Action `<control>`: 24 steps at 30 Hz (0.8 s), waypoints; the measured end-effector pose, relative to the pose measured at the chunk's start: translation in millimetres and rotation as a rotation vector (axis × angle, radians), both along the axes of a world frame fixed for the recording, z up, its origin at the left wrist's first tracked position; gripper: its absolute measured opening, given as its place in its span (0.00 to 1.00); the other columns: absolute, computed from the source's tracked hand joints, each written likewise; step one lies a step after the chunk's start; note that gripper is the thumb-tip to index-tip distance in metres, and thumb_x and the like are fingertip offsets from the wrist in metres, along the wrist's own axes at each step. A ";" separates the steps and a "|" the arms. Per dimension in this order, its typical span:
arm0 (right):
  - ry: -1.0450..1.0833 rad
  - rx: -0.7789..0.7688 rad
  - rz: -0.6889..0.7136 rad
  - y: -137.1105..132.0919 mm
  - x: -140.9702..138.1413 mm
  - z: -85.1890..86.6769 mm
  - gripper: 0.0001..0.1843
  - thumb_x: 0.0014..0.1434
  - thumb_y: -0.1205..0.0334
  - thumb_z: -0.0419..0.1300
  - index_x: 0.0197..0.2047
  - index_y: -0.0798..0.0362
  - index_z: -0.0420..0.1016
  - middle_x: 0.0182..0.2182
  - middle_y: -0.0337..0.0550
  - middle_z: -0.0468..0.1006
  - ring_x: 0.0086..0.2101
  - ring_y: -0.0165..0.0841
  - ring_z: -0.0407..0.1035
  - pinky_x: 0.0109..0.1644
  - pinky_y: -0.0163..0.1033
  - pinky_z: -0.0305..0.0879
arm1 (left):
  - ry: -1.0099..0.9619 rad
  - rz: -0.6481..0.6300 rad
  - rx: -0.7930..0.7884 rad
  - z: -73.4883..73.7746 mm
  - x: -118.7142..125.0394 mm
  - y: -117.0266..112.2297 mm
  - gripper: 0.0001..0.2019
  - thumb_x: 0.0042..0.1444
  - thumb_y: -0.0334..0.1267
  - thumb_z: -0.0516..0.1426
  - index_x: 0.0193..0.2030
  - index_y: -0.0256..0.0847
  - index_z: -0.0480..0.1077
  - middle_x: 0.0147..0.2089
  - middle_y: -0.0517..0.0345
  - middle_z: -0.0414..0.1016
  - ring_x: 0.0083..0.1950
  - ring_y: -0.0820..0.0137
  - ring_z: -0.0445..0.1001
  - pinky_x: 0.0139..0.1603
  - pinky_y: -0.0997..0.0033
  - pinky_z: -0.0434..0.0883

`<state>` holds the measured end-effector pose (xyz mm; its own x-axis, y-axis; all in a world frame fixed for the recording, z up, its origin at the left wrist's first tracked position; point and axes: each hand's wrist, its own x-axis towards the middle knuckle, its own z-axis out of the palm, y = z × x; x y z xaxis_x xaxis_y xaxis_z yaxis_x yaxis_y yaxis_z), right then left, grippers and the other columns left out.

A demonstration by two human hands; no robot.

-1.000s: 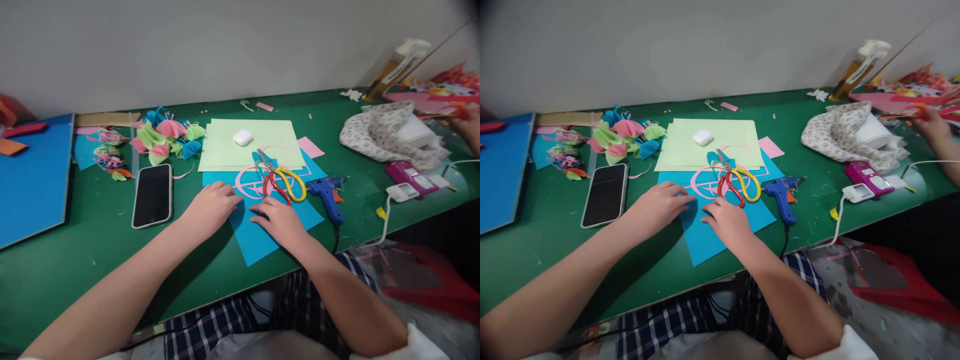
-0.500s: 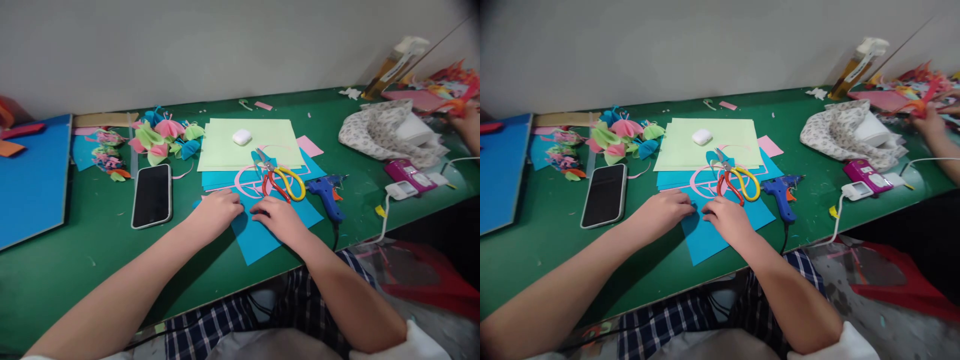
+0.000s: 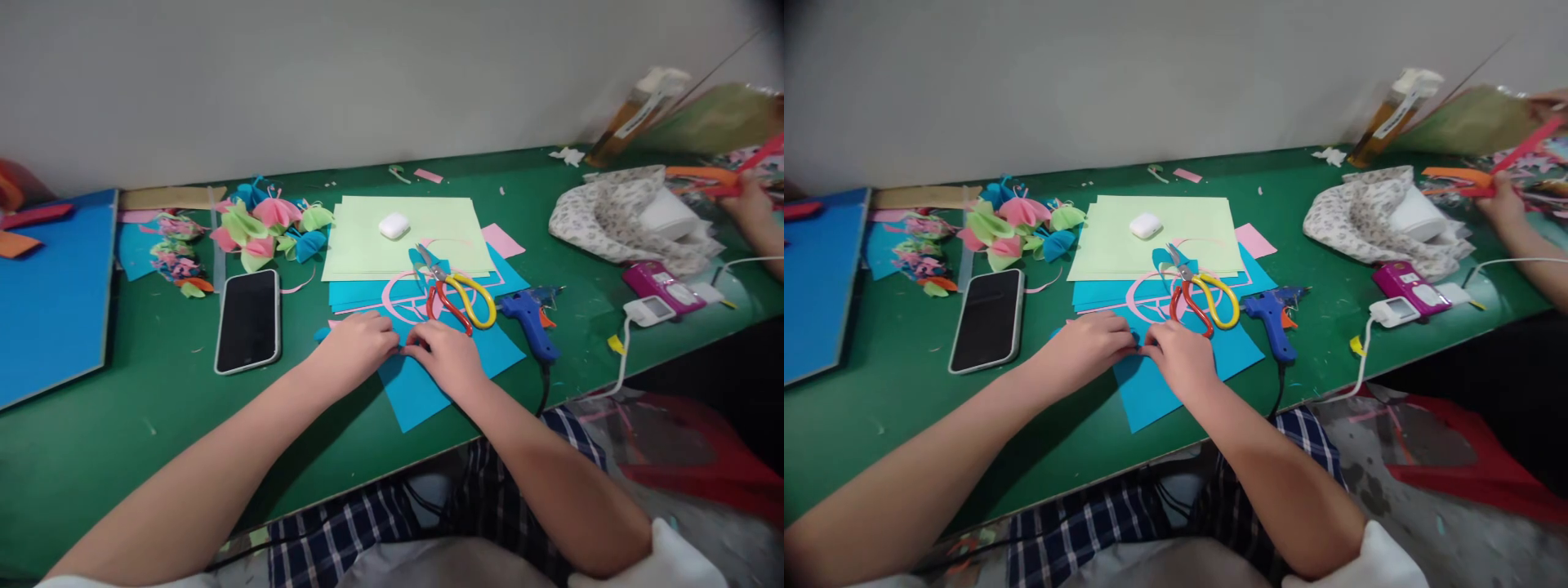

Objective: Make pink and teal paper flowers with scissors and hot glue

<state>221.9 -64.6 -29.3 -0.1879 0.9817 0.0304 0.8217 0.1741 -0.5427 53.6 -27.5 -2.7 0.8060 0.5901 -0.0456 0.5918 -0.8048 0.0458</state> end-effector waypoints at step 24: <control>-0.193 0.026 0.359 -10.6 21.1 19.1 0.16 0.60 0.68 0.52 0.46 0.45 0.76 0.41 0.41 0.73 0.33 0.30 0.69 0.29 0.34 0.55 | 0.198 -0.019 -0.001 11.8 -5.6 -13.5 0.16 0.56 0.26 0.49 0.46 0.42 0.72 0.42 0.49 0.71 0.43 0.61 0.70 0.38 0.63 0.68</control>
<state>243.0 -75.2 -10.2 -0.5235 0.8519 -0.0146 0.7922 0.4803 -0.3764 48.0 -40.9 9.1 0.7922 0.5750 -0.2044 0.5742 -0.8158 -0.0694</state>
